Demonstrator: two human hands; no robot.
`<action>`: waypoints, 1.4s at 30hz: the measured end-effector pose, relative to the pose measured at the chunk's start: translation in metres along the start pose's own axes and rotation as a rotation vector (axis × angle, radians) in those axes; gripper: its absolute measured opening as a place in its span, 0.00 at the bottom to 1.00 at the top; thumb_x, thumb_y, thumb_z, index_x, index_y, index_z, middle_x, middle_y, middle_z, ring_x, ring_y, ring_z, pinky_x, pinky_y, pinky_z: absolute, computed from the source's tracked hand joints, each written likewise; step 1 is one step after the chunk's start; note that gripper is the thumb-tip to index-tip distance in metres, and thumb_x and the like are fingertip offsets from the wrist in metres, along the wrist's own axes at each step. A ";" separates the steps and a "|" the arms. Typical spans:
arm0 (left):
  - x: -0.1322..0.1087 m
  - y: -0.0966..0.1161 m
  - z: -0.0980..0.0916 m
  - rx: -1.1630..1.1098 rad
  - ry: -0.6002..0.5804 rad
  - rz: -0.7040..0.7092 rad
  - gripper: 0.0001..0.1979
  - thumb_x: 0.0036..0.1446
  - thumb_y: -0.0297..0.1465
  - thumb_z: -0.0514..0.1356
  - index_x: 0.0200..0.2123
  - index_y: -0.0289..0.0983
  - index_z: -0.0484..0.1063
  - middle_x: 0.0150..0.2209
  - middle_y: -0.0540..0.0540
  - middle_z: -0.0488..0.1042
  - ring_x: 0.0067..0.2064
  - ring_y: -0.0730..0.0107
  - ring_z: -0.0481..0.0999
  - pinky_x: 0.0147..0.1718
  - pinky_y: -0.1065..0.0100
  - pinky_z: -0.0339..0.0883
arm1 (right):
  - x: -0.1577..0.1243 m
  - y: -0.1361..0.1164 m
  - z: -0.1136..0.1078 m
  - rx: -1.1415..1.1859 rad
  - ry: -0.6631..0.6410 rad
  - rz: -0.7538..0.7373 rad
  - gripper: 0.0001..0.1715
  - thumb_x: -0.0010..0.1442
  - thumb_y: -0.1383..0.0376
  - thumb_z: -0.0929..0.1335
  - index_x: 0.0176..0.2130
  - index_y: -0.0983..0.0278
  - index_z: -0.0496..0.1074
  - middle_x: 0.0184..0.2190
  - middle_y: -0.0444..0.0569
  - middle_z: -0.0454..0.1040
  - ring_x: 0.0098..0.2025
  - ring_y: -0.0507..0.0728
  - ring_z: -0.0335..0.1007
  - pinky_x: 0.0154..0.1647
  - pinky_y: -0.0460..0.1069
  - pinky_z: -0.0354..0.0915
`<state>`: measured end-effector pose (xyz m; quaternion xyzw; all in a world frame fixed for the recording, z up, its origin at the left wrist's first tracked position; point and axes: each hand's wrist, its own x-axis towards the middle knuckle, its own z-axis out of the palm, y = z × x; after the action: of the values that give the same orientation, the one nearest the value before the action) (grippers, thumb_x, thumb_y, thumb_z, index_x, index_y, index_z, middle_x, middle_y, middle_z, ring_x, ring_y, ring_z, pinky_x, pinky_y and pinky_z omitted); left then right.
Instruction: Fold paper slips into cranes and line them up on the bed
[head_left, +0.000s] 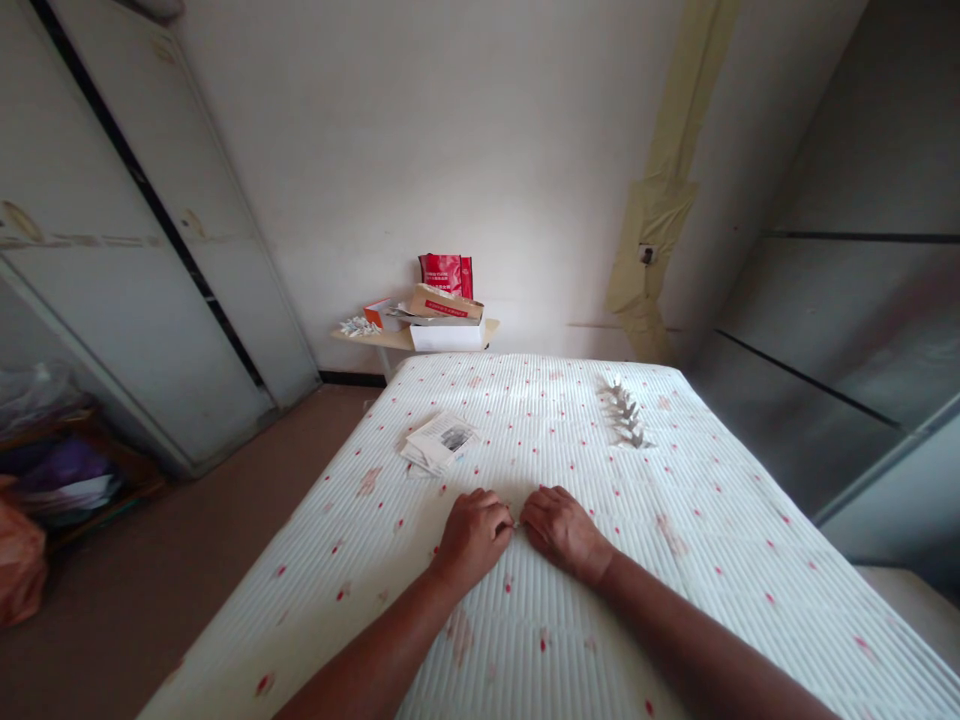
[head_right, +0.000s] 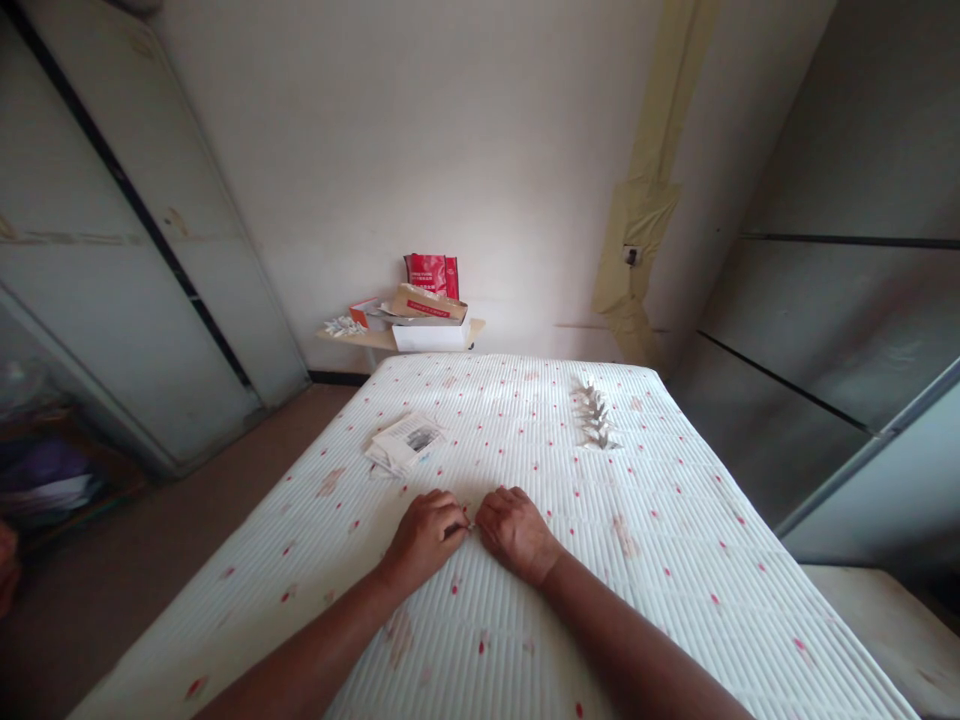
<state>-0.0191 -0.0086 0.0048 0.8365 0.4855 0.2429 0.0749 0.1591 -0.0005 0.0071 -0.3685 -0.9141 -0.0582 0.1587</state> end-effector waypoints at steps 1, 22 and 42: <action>0.001 -0.001 0.001 -0.014 0.002 -0.020 0.06 0.49 0.24 0.58 0.24 0.38 0.72 0.27 0.50 0.71 0.35 0.70 0.68 0.37 0.68 0.57 | 0.001 0.000 0.000 0.011 0.001 0.017 0.08 0.58 0.72 0.63 0.28 0.66 0.68 0.28 0.46 0.69 0.32 0.53 0.61 0.35 0.48 0.51; -0.002 0.002 0.010 0.290 -0.004 0.037 0.07 0.57 0.25 0.51 0.28 0.36 0.68 0.30 0.46 0.69 0.36 0.64 0.66 0.35 0.63 0.56 | 0.014 -0.007 0.006 0.088 -0.041 0.178 0.07 0.58 0.69 0.64 0.28 0.65 0.70 0.29 0.46 0.70 0.34 0.53 0.63 0.34 0.48 0.50; -0.006 -0.004 0.005 0.160 0.038 0.042 0.10 0.57 0.23 0.51 0.25 0.36 0.68 0.28 0.47 0.68 0.34 0.68 0.65 0.35 0.66 0.58 | 0.013 -0.004 0.005 0.056 -0.025 0.089 0.10 0.59 0.70 0.62 0.27 0.66 0.68 0.27 0.47 0.69 0.31 0.52 0.62 0.34 0.49 0.49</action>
<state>-0.0222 -0.0114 -0.0029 0.8451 0.4868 0.2207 -0.0065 0.1464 0.0068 0.0071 -0.4050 -0.9000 -0.0207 0.1598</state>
